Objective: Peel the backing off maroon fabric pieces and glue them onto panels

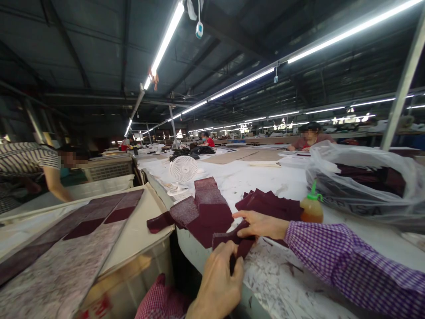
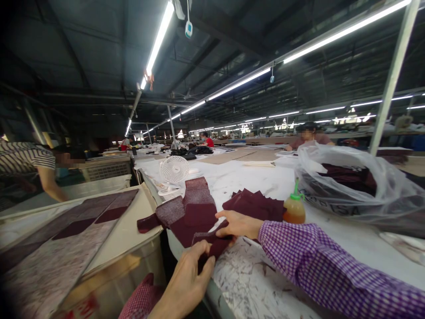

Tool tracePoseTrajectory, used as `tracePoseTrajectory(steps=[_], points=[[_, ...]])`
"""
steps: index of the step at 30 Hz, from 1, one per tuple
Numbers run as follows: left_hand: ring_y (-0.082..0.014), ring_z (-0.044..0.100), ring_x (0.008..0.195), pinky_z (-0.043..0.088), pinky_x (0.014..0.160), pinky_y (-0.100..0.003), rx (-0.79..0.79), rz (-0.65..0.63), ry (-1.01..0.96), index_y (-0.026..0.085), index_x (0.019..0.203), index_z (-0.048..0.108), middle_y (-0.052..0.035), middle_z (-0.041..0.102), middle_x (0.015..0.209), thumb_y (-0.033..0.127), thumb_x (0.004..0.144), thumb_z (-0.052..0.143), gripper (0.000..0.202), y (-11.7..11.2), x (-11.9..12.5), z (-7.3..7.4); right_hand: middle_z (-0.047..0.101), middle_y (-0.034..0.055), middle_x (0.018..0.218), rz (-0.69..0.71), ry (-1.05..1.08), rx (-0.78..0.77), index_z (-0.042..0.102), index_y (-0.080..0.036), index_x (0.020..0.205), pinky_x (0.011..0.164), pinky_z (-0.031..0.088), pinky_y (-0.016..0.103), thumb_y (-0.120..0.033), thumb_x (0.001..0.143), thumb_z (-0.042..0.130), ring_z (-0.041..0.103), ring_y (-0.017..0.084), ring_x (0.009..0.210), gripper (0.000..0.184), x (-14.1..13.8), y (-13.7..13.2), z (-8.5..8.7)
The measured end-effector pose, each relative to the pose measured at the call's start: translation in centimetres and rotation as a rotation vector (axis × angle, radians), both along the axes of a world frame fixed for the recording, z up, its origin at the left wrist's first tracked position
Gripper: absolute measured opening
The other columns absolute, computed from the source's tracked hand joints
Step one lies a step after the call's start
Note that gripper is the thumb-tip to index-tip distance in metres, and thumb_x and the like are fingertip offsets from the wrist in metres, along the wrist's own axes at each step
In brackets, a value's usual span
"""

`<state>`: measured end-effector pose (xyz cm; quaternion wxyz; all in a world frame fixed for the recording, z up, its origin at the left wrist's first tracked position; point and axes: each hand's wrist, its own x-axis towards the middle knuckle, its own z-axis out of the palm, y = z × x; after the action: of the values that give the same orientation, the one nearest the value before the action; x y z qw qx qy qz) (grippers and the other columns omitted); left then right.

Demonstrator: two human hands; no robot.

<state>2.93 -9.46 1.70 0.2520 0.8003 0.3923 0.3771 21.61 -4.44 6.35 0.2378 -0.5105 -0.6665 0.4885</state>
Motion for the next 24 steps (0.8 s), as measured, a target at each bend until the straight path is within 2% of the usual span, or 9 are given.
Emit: tracePoseTrajectory(steps=[3,4,6,9,13,16,19,22,24], points=[[-0.0197,0.06,0.082,0.045,0.076,-0.029,-0.054,-0.113,-0.075,0.022,0.075,0.057,-0.0042,0.066,0.088,0.037,0.085,0.049,0.019,-0.5,-0.6,1.2,0.064,0.0063,0.108,0.103,0.028,0.028,0.045,-0.017,0.128,0.089,0.046,0.035,-0.02,0.07,0.067,0.06,0.019,0.099,0.062,1.1,-0.4,0.0],[-0.0199,0.06,0.085,0.045,0.077,-0.029,-0.045,-0.102,-0.112,0.021,0.077,0.058,-0.005,0.067,0.091,0.04,0.086,0.048,0.023,-0.3,-1.0,1.6,0.063,0.0064,0.11,0.148,0.066,-0.005,0.045,-0.017,0.128,0.09,0.045,0.034,-0.021,0.069,0.068,0.059,0.019,0.1,0.064,1.4,-0.5,0.0],[-0.0203,0.059,0.087,0.045,0.079,-0.03,0.006,0.002,-0.153,0.02,0.082,0.058,-0.0067,0.066,0.095,0.043,0.088,0.043,0.028,0.7,-1.5,2.2,0.061,0.0079,0.113,0.237,0.154,-0.109,0.042,-0.016,0.131,0.089,0.045,0.034,-0.024,0.066,0.071,0.06,0.018,0.098,0.072,1.9,-0.6,0.1],[-0.0198,0.058,0.084,0.043,0.077,-0.031,0.034,0.103,-0.096,0.018,0.091,0.06,-0.0066,0.065,0.092,0.041,0.091,0.037,0.032,2.8,-1.8,2.2,0.061,0.0102,0.112,0.31,0.169,-0.166,0.038,-0.012,0.134,0.088,0.045,0.035,-0.025,0.063,0.073,0.06,0.019,0.096,0.08,2.3,-0.4,-0.3],[-0.0195,0.058,0.083,0.041,0.076,-0.03,-0.012,0.035,0.09,0.019,0.091,0.065,-0.0045,0.067,0.086,0.034,0.092,0.035,0.033,4.4,-0.7,1.4,0.06,0.0108,0.113,0.264,0.024,0.009,0.039,-0.01,0.133,0.087,0.045,0.034,-0.02,0.065,0.068,0.058,0.021,0.1,0.074,2.1,0.1,-1.4],[-0.0191,0.059,0.084,0.04,0.077,-0.03,-0.002,0.02,0.155,0.02,0.094,0.067,-0.0028,0.068,0.089,0.03,0.088,0.047,0.023,4.6,0.5,1.2,0.059,0.0103,0.115,0.194,-0.122,0.176,0.043,-0.012,0.13,0.086,0.044,0.033,-0.018,0.065,0.065,0.057,0.021,0.102,0.069,1.9,0.0,-1.6],[-0.0183,0.058,0.083,0.04,0.076,-0.029,0.0,0.043,0.173,0.02,0.09,0.068,-0.0017,0.067,0.086,0.023,0.082,0.058,0.013,4.6,1.8,1.0,0.064,0.0087,0.105,0.171,-0.326,0.328,0.049,-0.012,0.125,0.078,0.045,0.031,-0.018,0.065,0.066,0.06,0.02,0.091,0.063,2.0,-0.2,-1.0],[-0.0178,0.057,0.087,0.04,0.077,-0.028,0.049,0.041,0.23,0.019,0.088,0.069,-0.0022,0.064,0.087,0.012,0.08,0.057,0.016,4.9,2.9,0.5,0.067,0.0061,0.091,0.176,-0.499,0.465,0.05,-0.012,0.124,0.069,0.044,0.027,-0.022,0.068,0.066,0.061,0.018,0.078,0.06,2.9,-0.3,-0.1],[-0.0178,0.055,0.088,0.04,0.077,-0.028,0.098,0.029,0.27,0.02,0.09,0.07,-0.0029,0.063,0.088,0.01,0.082,0.055,0.02,5.1,3.2,0.0,0.068,0.0039,0.08,0.164,-0.585,0.537,0.056,-0.012,0.118,0.065,0.042,0.026,-0.023,0.075,0.06,0.06,0.016,0.071,0.044,3.8,-0.2,0.4]])
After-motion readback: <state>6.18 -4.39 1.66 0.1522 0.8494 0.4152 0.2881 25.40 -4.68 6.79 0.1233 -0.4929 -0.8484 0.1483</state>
